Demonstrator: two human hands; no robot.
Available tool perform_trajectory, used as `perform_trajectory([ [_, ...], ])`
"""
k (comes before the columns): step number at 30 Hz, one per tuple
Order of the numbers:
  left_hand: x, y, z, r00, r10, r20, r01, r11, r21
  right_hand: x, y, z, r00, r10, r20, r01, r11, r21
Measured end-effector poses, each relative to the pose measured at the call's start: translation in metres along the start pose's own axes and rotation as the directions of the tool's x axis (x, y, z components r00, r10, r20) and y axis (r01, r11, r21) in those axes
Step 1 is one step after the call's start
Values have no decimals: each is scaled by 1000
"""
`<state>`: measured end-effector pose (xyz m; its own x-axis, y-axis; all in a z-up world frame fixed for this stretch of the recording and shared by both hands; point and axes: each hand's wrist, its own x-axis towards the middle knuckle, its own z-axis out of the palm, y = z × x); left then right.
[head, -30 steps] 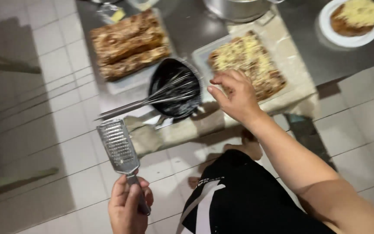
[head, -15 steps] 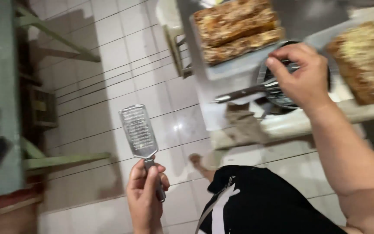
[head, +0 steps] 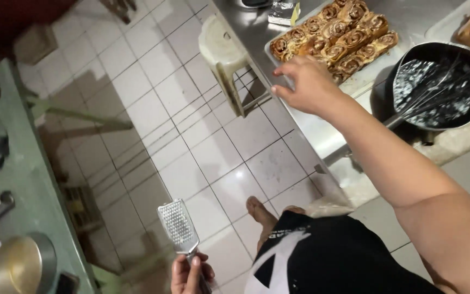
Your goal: Grating a block of cheese over various pastries laid out on a stainless steel table.
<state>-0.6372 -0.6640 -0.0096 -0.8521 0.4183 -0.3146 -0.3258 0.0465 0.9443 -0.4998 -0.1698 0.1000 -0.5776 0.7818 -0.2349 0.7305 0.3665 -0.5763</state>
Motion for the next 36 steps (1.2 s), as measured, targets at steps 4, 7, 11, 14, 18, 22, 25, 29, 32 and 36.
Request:
perform_trajectory([
  [4,85,8,-29,995,-10,101,11,1000,-8,18,-15,14,995,99,-26,-101,992,-82],
  [7,130,72,22,979,-74,191,41,984,175,44,-22,8,971,233,-45,-236,969,-67],
  [11,214,52,25,942,-221,253,166,961,220,68,-45,-11,927,366,-78,-363,931,45],
  [14,260,55,73,882,-197,428,74,955,288,120,-23,-14,884,463,-67,-464,886,2],
  [18,293,106,184,852,-350,390,100,839,534,207,17,-17,897,432,-93,-441,890,-114],
  [22,327,122,262,837,-368,405,-49,687,725,301,108,22,887,463,-4,-455,871,-186],
  [25,355,125,321,812,-399,427,-108,616,781,342,125,11,894,448,29,-415,850,-325],
  [29,375,123,358,794,-450,410,14,687,727,355,136,33,930,350,114,-238,807,-540],
  [32,393,114,384,773,-451,446,-19,686,727,333,106,-1,921,370,123,-288,858,-425],
  [36,408,117,422,717,-451,531,-86,699,710,324,109,-3,947,321,29,-271,840,-470],
])
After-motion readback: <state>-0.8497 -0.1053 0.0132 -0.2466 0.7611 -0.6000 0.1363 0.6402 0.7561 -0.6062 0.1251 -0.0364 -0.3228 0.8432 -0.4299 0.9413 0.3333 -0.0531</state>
